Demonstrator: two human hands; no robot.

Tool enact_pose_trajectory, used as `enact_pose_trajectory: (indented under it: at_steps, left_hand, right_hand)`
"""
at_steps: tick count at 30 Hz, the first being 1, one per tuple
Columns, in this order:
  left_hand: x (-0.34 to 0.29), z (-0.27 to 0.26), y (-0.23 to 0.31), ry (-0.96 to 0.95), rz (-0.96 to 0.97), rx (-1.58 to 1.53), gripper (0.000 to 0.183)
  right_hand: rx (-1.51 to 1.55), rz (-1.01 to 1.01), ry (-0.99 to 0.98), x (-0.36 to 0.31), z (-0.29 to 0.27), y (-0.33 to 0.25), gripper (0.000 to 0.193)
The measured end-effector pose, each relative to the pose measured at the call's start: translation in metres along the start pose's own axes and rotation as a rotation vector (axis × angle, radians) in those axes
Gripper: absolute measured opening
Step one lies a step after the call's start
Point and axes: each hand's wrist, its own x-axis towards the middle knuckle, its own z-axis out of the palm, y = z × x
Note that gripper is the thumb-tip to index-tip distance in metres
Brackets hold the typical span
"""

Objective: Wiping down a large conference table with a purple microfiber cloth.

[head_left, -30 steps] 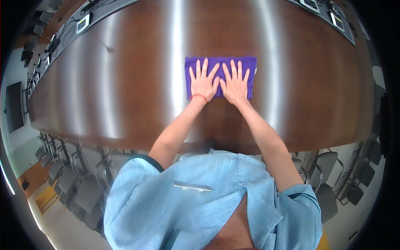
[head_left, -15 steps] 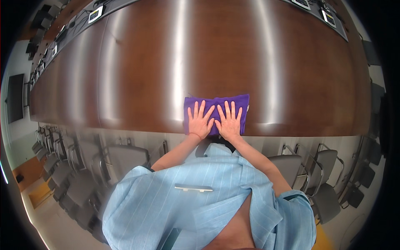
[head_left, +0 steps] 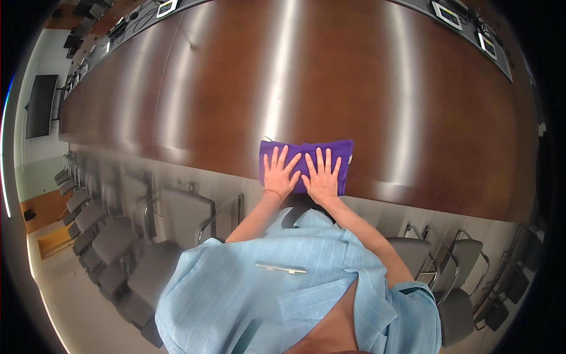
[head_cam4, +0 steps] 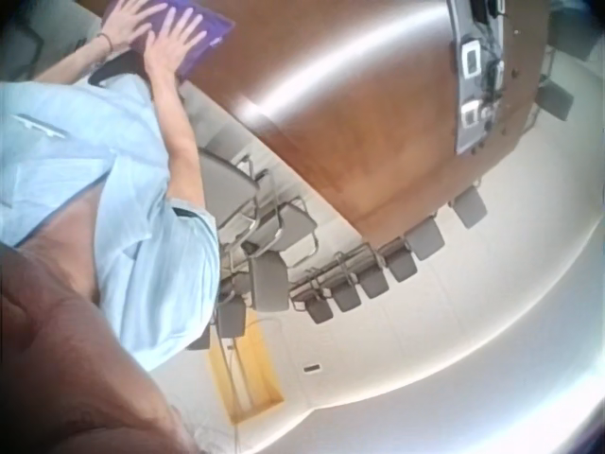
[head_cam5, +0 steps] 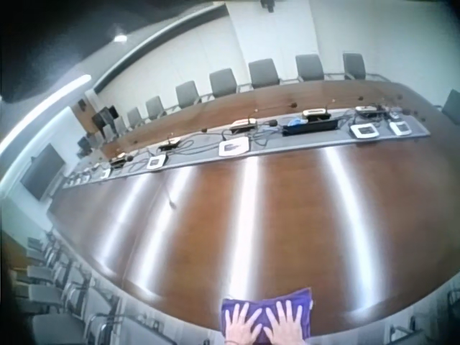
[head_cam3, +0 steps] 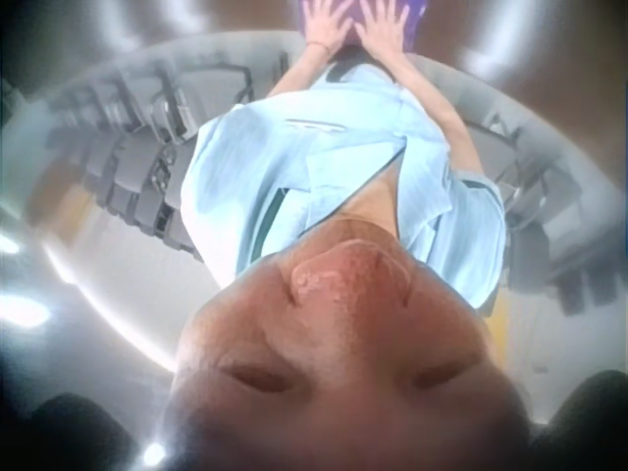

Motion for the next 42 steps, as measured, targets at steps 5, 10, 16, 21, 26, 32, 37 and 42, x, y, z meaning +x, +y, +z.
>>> enact_pose_trajectory:
  at_steps: [5,10,16,21,26,32,37,42]
  left_hand:
    - [0.041,-0.009,-0.019,-0.006,0.0,0.028,0.06]
    - [0.105,-0.019,-0.048,-0.096,0.073,0.017,0.06]
    - [0.236,-0.029,-0.103,-0.03,0.059,0.05,0.059]
    - [0.374,-0.03,-0.15,0.066,0.093,0.022,0.058]
    - [0.514,-0.029,-0.19,0.175,0.134,0.041,0.056]
    - [0.65,-0.026,-0.238,0.279,0.141,0.074,0.055]
    - [0.69,-0.041,-0.209,0.297,0.176,-0.01,0.052]
    - [0.68,-0.035,-0.232,0.269,0.15,-0.002,0.054]
  right_hand:
    - [-0.012,0.0,-0.006,0.045,-0.004,0.001,0.076]
    - [-0.046,0.064,-0.007,0.099,-0.01,0.0,0.075]
    - [-0.077,0.119,0.127,0.245,-0.017,-0.003,0.071]
    - [-0.136,0.132,0.25,0.384,-0.021,0.021,0.069]
    - [-0.261,0.123,0.318,0.524,-0.028,0.063,0.067]
    - [-0.349,0.123,0.377,0.665,-0.036,0.098,0.066]
    - [-0.328,0.177,0.435,0.685,-0.067,0.113,0.063]
    - [-0.311,0.152,0.405,0.686,-0.058,0.096,0.064]
